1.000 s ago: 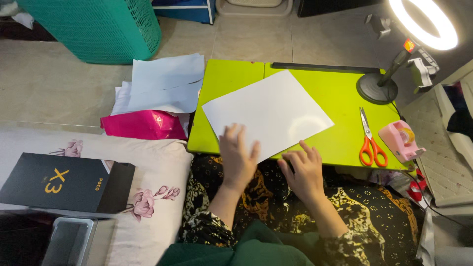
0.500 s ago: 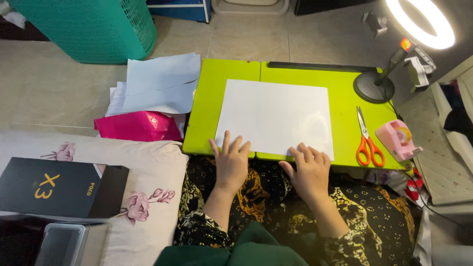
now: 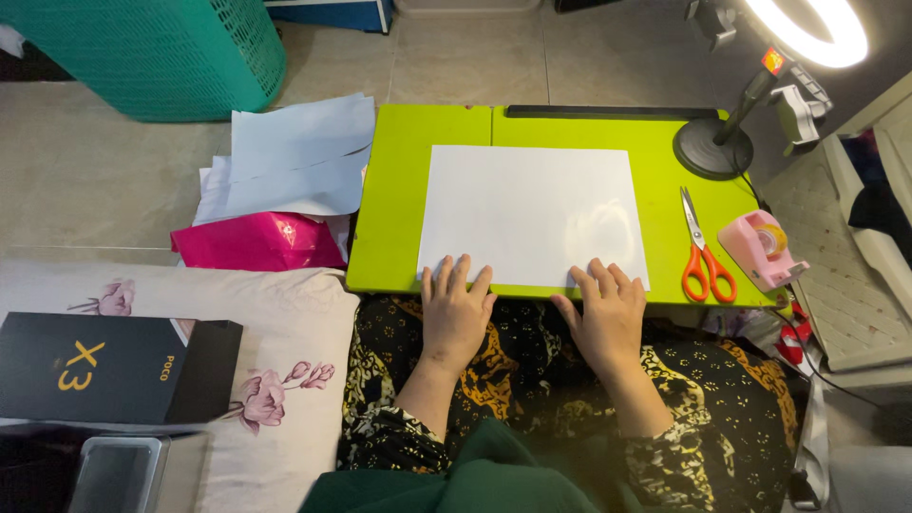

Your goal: The person cuts a sheet of patterned wrapping paper in half with scissors, then places a black phone box on the paper and wraps it by folding the paper around the box and securing the edges with tape. The wrapped box is held and inspected at the end.

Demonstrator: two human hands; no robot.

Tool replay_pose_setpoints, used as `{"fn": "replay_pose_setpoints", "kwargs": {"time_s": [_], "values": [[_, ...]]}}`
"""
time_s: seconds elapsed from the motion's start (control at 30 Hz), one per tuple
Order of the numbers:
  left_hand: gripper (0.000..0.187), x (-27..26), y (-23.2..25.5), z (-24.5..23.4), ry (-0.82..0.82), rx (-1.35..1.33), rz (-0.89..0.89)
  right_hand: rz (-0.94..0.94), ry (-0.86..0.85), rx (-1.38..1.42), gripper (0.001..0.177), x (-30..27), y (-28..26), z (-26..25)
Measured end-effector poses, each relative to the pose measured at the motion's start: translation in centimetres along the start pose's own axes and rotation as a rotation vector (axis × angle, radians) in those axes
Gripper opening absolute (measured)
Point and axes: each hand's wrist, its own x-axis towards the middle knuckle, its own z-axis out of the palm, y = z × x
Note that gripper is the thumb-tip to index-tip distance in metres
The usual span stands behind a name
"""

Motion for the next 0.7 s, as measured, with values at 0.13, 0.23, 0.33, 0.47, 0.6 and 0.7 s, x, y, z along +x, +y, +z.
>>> {"fn": "replay_pose_setpoints", "kwargs": {"time_s": [0.13, 0.23, 0.33, 0.47, 0.6, 0.7], "values": [[0.042, -0.1, 0.3, -0.4, -0.006, 0.000, -0.004, 0.008, 0.009, 0.006, 0.050, -0.2, -0.1, 0.1], [0.053, -0.2, 0.5, -0.8, -0.019, 0.025, -0.006, 0.024, -0.013, -0.037, 0.052, 0.0, -0.6, -0.1], [0.073, -1.1, 0.8, -1.3, 0.067, 0.066, -0.018, -0.069, 0.073, -0.017, 0.058, -0.5, -1.7, -0.5], [0.084, -3.2, 0.6, -1.3, 0.167, 0.150, -0.174, -0.247, 0.123, 0.222, 0.054, -2.1, -5.0, 0.0], [0.092, -5.9, -0.1, -0.7, 0.163, 0.185, -0.399, -0.500, 0.058, 0.470, 0.059, -4.3, -8.9, 0.8], [0.080, -7.7, -0.7, -0.5, 0.101, 0.455, -0.434, -0.571, -0.085, 0.632, 0.055, -4.3, -11.9, 1.3]]}}
